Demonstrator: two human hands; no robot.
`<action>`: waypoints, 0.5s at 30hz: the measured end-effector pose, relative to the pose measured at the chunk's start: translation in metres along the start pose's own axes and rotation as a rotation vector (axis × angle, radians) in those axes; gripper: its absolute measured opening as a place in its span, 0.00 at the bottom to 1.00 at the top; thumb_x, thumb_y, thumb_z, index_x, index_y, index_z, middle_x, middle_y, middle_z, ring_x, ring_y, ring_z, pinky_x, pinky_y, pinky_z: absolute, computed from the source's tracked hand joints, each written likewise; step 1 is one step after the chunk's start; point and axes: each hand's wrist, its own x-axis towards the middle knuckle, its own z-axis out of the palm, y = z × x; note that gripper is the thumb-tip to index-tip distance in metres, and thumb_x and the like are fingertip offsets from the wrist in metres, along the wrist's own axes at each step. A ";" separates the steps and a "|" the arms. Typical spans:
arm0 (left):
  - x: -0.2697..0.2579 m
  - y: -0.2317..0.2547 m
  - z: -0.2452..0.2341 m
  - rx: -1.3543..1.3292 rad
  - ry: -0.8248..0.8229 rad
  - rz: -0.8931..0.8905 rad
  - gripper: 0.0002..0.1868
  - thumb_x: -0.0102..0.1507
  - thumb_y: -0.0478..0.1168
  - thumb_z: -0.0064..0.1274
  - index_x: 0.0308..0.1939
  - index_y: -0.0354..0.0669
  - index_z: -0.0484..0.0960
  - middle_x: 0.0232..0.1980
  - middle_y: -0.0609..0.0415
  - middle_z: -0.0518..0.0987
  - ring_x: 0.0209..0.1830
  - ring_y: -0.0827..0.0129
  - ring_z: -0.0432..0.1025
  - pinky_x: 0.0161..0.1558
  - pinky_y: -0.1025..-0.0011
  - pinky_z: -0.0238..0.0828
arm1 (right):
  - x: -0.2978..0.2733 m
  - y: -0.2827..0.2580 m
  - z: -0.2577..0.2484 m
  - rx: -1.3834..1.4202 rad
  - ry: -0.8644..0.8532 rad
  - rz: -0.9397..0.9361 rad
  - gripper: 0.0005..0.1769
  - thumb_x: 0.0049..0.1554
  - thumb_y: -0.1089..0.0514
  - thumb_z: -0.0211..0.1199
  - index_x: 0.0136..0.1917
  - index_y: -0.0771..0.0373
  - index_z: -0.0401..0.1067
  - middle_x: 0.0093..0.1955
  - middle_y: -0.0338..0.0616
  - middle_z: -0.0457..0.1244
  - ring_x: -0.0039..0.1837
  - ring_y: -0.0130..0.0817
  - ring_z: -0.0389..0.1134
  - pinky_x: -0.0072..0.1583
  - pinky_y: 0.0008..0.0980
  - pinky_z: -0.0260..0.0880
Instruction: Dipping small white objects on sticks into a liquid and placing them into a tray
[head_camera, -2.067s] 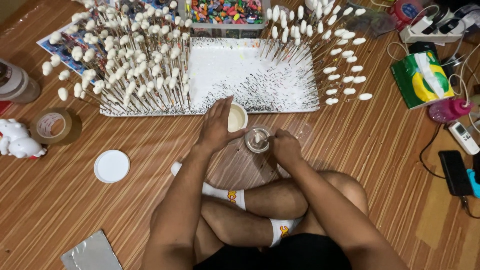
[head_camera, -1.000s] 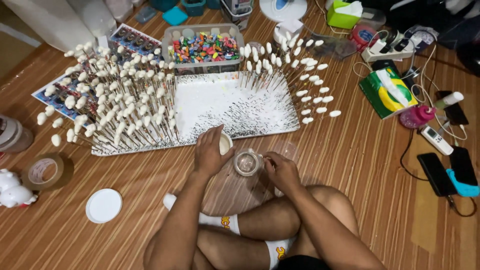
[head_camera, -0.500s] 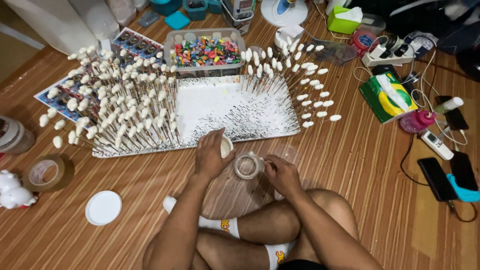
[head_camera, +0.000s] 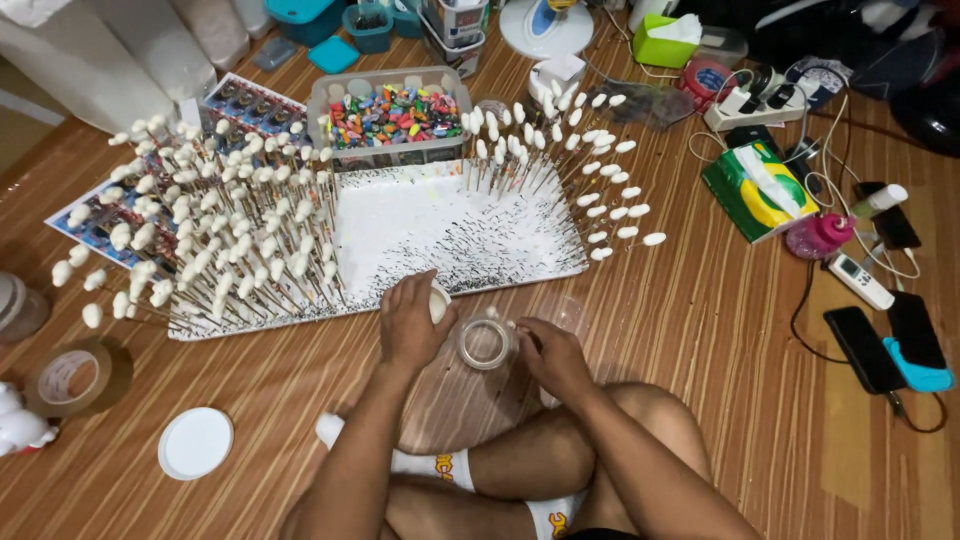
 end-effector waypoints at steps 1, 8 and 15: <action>-0.003 0.000 0.001 -0.001 -0.003 -0.003 0.35 0.61 0.60 0.55 0.67 0.47 0.74 0.59 0.51 0.76 0.68 0.59 0.68 0.70 0.55 0.57 | 0.001 -0.008 -0.001 -0.001 -0.004 0.002 0.14 0.57 0.59 0.62 0.56 0.53 0.80 0.47 0.55 0.73 0.51 0.59 0.75 0.53 0.51 0.76; 0.000 0.003 0.009 0.071 0.037 -0.017 0.27 0.62 0.63 0.54 0.57 0.53 0.80 0.54 0.57 0.75 0.64 0.62 0.69 0.65 0.56 0.60 | 0.069 0.019 0.008 0.028 0.325 -0.083 0.10 0.63 0.56 0.63 0.56 0.59 0.80 0.44 0.56 0.72 0.50 0.54 0.74 0.51 0.50 0.74; 0.035 0.011 0.016 -0.031 -0.005 -0.021 0.20 0.60 0.53 0.56 0.54 0.54 0.83 0.50 0.56 0.77 0.62 0.58 0.70 0.65 0.55 0.63 | 0.160 0.065 0.036 0.030 0.603 -0.146 0.07 0.59 0.62 0.69 0.52 0.60 0.82 0.47 0.50 0.73 0.50 0.46 0.76 0.48 0.37 0.79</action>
